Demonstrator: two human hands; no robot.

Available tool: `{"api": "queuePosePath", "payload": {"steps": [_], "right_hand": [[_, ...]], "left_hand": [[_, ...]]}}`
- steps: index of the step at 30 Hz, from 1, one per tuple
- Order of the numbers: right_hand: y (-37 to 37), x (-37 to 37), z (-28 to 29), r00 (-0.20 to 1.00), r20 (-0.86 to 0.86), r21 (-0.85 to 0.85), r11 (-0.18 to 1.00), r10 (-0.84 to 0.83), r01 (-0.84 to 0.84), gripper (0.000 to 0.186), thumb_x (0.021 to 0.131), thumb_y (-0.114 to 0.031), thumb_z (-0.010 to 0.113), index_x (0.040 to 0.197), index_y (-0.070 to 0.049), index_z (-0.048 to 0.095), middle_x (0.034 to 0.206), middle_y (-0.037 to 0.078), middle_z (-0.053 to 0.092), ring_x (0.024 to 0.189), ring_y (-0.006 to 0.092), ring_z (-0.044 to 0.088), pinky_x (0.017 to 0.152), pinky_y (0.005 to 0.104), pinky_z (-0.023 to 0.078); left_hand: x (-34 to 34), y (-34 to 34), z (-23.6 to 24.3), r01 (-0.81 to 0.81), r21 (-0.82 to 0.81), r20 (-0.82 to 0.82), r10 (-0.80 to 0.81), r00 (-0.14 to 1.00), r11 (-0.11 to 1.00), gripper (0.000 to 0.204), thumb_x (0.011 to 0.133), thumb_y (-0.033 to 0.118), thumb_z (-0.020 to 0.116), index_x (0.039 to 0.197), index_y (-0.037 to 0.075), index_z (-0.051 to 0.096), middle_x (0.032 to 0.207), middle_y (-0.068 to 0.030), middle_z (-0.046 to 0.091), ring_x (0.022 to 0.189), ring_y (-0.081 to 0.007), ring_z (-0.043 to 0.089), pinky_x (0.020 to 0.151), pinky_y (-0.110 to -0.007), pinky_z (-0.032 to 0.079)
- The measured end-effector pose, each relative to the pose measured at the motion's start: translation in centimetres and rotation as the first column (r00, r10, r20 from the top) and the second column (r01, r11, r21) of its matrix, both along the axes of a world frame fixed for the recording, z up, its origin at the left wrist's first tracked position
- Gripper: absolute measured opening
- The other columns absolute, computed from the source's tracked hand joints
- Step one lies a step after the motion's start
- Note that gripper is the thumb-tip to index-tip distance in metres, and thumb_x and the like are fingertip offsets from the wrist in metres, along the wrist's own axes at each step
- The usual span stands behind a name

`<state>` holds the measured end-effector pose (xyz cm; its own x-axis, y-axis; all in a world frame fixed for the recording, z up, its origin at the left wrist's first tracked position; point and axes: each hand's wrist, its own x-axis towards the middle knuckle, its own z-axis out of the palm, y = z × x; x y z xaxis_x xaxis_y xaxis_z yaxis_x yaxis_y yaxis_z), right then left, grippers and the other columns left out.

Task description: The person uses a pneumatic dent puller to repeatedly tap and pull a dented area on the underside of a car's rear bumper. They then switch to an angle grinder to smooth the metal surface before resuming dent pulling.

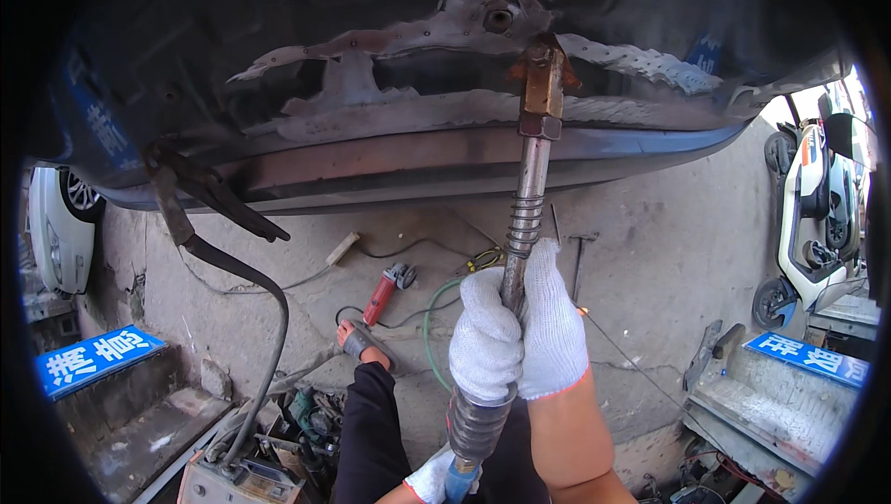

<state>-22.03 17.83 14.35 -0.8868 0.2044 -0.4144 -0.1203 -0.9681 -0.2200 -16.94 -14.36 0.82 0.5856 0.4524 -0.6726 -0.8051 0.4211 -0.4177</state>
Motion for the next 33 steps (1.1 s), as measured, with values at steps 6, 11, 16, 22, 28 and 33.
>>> {"api": "queuePosePath", "payload": {"steps": [6,11,16,22,28,33], "right_hand": [[0.1,-0.3,0.8,0.986,0.148,0.069,0.993,0.082,-0.093,0.068,0.094,-0.069,0.024,0.059,-0.013,0.035,0.041,-0.002,0.027,0.031,0.0118,0.026,0.032,0.0272,0.023],[0.2,-0.1,0.8,0.988,0.143,0.044,0.997,0.052,-0.059,0.068,0.094,-0.069,0.023,0.059,-0.013,0.035,0.041,-0.002,0.027,0.031,0.0116,0.026,0.032,0.0273,0.023],[0.5,0.1,0.6,0.992,0.110,0.073,0.995,0.059,-0.067,0.067,0.095,-0.067,0.022,0.060,-0.012,0.036,0.041,-0.002,0.028,0.031,0.0113,0.025,0.032,0.0274,0.023],[0.3,0.0,0.8,0.984,0.169,0.090,0.993,0.055,-0.071,0.067,0.095,-0.067,0.022,0.060,-0.012,0.037,0.041,-0.001,0.028,0.031,0.0112,0.025,0.031,0.0274,0.023],[0.3,0.0,1.0,0.985,0.153,0.033,0.996,0.082,-0.088,0.067,0.094,-0.068,0.023,0.060,-0.012,0.037,0.041,-0.002,0.028,0.031,0.0113,0.025,0.032,0.0272,0.023],[0.0,0.4,0.0,0.999,-0.048,0.076,0.997,0.026,-0.022,0.062,0.094,-0.064,0.038,0.066,-0.009,0.045,0.049,0.002,0.043,0.041,0.0146,0.043,0.042,0.0314,0.038]], "left_hand": [[0.6,0.3,0.1,0.000,-0.006,0.014,0.000,1.000,1.000,0.033,0.091,0.032,0.061,0.108,0.004,0.058,0.083,-0.0168,0.065,0.069,-0.0305,0.066,0.058,-0.042,0.054],[0.8,0.2,0.2,-0.006,-0.010,0.009,0.006,1.000,1.000,0.032,0.091,0.031,0.061,0.107,0.004,0.058,0.083,-0.0168,0.065,0.069,-0.0307,0.066,0.059,-0.042,0.055],[0.9,0.2,0.4,-0.004,-0.015,0.002,0.004,1.000,1.000,0.031,0.091,0.031,0.061,0.107,0.004,0.058,0.083,-0.0169,0.065,0.069,-0.0309,0.066,0.059,-0.042,0.055],[1.2,0.2,0.7,-0.013,-0.032,-0.010,0.013,1.000,0.999,0.031,0.092,0.030,0.061,0.106,0.004,0.059,0.083,-0.0169,0.065,0.069,-0.0312,0.066,0.059,-0.043,0.055],[1.2,0.1,1.4,0.000,-0.037,-0.069,-0.003,0.998,0.999,0.031,0.092,0.031,0.059,0.105,0.003,0.059,0.082,-0.0174,0.065,0.068,-0.0324,0.066,0.060,-0.043,0.056],[1.5,0.3,1.2,-0.018,0.001,-0.038,0.018,0.999,1.000,0.034,0.092,0.034,0.058,0.104,0.002,0.059,0.081,-0.0183,0.065,0.067,-0.0339,0.066,0.060,-0.044,0.056]]}}
